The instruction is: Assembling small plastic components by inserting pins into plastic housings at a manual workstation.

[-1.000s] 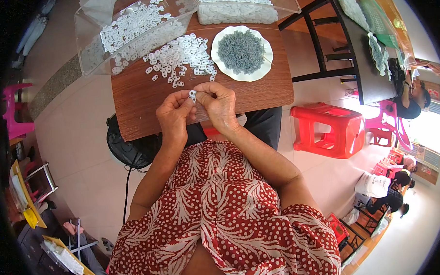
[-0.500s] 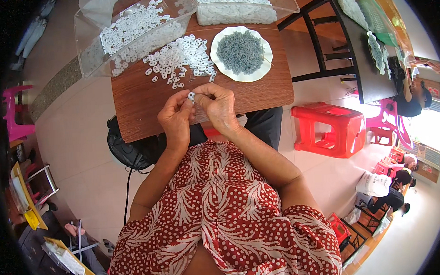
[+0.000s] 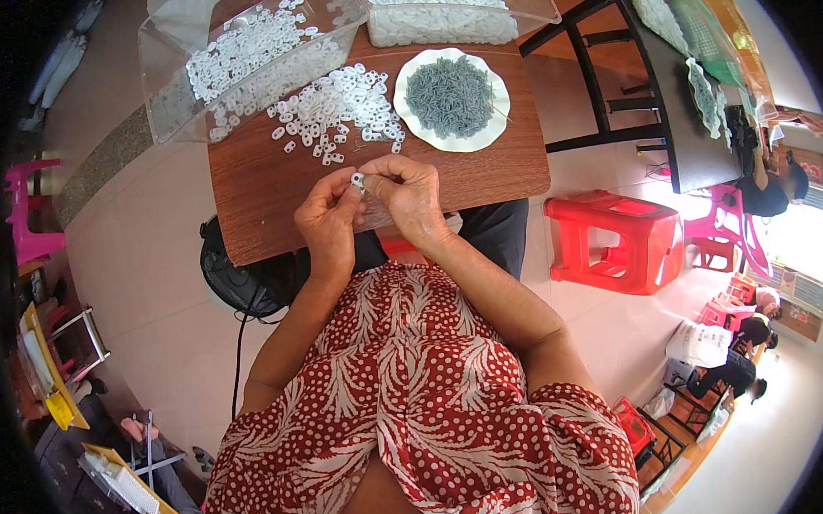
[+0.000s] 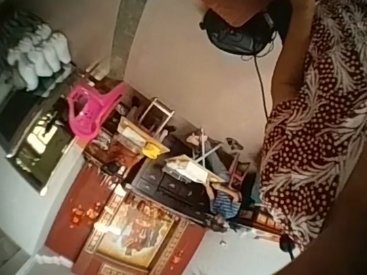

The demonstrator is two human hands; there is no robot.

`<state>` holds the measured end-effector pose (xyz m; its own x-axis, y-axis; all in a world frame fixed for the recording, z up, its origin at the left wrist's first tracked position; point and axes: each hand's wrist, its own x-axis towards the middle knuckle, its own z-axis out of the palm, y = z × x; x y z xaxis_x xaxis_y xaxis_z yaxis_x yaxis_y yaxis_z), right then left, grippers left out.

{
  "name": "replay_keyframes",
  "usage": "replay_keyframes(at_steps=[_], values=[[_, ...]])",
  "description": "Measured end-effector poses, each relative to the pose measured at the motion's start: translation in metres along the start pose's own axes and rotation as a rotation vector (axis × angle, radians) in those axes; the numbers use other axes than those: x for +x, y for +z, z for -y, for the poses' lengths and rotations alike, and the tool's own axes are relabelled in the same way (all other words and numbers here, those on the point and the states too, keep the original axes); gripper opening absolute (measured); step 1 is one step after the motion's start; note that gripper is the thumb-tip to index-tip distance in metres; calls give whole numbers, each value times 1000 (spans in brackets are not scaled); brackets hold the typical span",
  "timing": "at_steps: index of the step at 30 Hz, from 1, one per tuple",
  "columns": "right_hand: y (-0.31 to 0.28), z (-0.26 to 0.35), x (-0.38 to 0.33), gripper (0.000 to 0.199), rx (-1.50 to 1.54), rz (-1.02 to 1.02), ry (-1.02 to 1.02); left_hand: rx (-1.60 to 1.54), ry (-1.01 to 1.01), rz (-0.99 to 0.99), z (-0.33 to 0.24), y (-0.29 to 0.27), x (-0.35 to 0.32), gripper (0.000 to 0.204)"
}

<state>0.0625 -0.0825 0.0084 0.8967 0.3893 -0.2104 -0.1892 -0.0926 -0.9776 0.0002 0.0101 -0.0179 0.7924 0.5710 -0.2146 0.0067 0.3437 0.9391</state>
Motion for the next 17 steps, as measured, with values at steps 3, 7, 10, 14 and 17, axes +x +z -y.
replay_keyframes(at_steps=[3,7,10,14,17], values=[[0,-2,1,8,7,21,-12,23,0,1,-3,-1,-1,18],[-2,-5,2,8,-1,47,-12,-41,-60,4,-4,-1,-1,19],[-4,-6,1,8,-6,78,-30,-55,-160,-1,-8,-2,-1,19],[-7,-8,3,10,-48,124,-94,-113,-164,2,-10,-2,-1,19],[-10,-8,2,18,-39,227,-63,-132,-129,11,-9,-3,-1,19]])
